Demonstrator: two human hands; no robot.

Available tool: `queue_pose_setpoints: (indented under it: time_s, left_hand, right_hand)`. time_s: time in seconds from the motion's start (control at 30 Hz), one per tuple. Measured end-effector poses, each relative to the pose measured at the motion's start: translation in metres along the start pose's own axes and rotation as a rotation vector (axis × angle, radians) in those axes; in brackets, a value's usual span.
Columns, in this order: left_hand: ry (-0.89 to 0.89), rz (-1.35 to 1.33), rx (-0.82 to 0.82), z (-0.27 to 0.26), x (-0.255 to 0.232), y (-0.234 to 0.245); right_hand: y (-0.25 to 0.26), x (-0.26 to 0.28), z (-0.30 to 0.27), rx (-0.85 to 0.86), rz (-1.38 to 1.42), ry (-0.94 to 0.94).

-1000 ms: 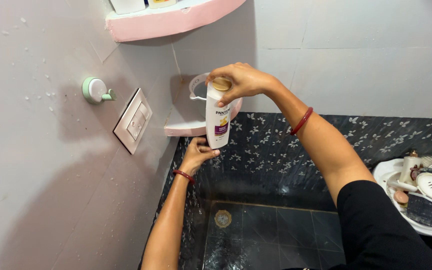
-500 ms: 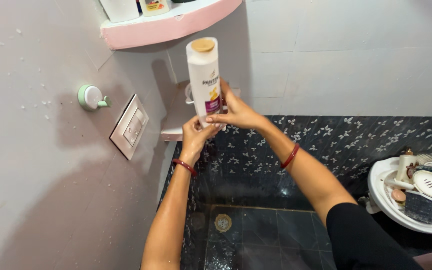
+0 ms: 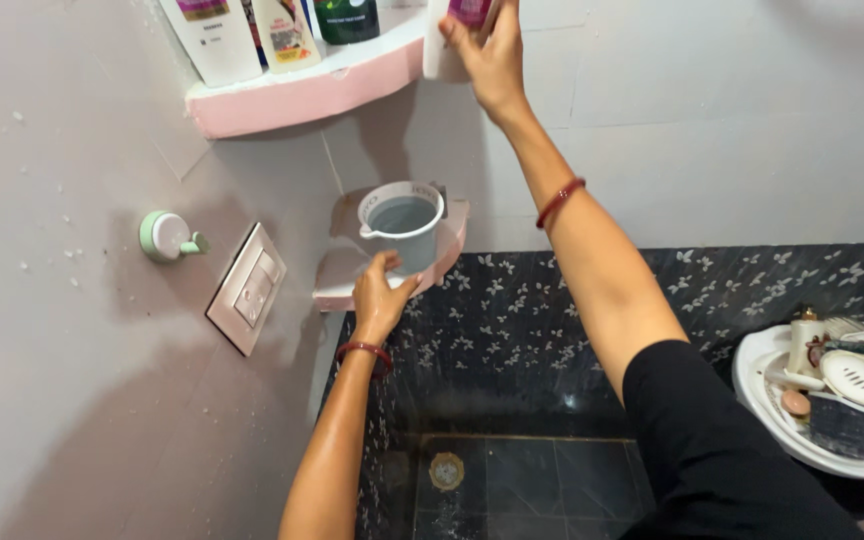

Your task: The person organizes various toiletries in a bathroom. They pick up bottles of lotion, shampoo, and other items from a white basket on the floor and place them onto a pink wall-mounted shelf. The person also handles toothbrushes, toothpaste, and a plastic cup, arranging them on the shelf and a small wall-mounted holder.

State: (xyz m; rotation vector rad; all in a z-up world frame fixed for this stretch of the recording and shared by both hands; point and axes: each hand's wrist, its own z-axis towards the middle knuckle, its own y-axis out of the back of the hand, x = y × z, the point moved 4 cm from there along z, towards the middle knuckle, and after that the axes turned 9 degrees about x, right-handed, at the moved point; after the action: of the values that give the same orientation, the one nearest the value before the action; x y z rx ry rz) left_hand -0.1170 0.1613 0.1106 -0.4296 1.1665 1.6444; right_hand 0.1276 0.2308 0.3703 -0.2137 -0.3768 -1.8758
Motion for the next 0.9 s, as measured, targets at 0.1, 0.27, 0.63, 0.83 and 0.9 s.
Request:
queue_pose_setpoints:
  time_s: [0.1, 0.27, 0.63, 0.83, 0.9]
  left_hand:
    - [0.049, 0.289, -0.02, -0.009, 0.024, 0.005]
    - [-0.009, 0.521, 0.008, -0.005, 0.04, 0.011]
    - [0.06, 0.797, 0.087, -0.004, 0.07, -0.013]
    - [-0.023, 0.966, 0.03, -0.001, 0.092, -0.023]
    - [0.008, 0.975, 0.069, 0.004, 0.092, -0.021]
  right_hand:
    - [-0.002, -0.043, 0.032, -0.024, 0.023, -0.181]
    - [0.001, -0.097, 0.058, -0.024, -0.317, -0.31]
    - [0.02, -0.116, 0.051, -0.199, 0.227, 0.022]
    - [-0.007, -0.15, 0.081, -0.163, 0.227, -0.071]
    - [-0.017, -0.15, 0.084, -0.059, 0.235, -0.086]
